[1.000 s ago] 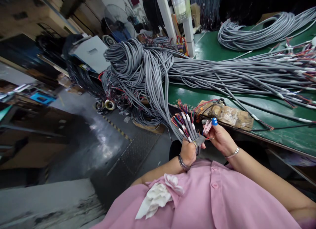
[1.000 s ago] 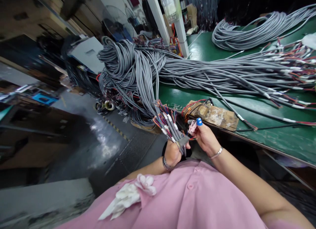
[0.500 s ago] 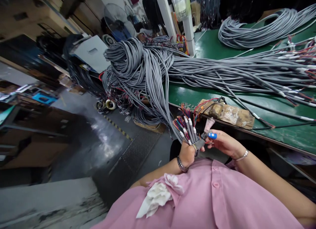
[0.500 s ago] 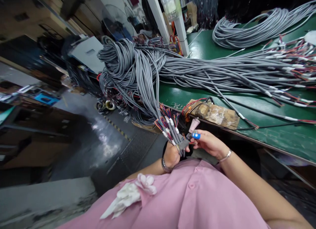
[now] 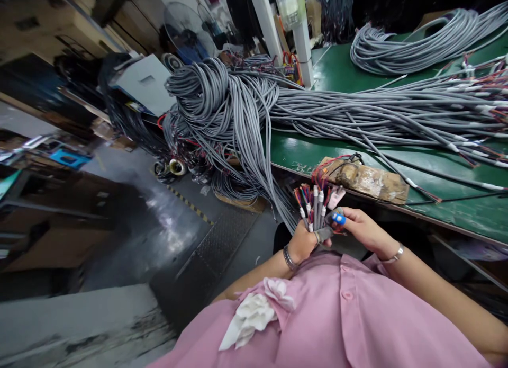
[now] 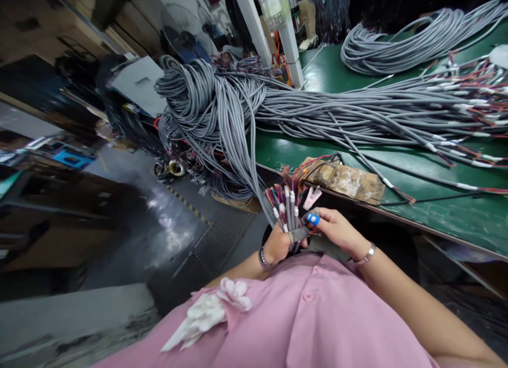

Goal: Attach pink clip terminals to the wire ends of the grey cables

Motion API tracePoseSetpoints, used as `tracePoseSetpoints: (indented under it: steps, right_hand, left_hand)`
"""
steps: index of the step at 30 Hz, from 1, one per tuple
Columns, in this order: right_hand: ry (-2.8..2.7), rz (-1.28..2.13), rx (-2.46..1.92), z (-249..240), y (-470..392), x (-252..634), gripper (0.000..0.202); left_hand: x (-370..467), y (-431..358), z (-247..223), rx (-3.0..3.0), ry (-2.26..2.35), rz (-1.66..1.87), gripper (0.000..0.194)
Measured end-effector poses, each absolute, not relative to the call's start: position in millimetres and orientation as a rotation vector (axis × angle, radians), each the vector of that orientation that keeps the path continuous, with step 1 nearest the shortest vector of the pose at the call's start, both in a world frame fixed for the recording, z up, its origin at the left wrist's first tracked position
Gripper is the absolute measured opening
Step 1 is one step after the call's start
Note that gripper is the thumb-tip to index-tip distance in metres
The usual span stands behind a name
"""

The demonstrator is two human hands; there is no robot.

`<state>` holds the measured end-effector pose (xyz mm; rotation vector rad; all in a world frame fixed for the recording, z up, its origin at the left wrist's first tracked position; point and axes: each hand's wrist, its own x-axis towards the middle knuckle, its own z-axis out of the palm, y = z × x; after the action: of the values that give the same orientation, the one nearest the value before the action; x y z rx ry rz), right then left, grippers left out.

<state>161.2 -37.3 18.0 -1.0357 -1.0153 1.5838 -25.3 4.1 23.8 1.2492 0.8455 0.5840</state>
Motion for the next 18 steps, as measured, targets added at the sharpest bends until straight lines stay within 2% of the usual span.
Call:
tracePoseSetpoints:
  steps: [6,10,18]
  right_hand:
    - [-0.873,1.591,-0.949,11,-49,157,0.036]
    - [-0.856,1.460,-0.976,20,-52,134,0.021]
    - [-0.837,1.644,-0.988,18,-40,125,0.030]
  left_hand:
    - [-22,2,18,1.187,0.921,0.771,0.032]
    - [-23,2,19,1.229,0.924,0.733,0.035]
    - [-36,-1,36,1.352,0.797,0.523,0.030]
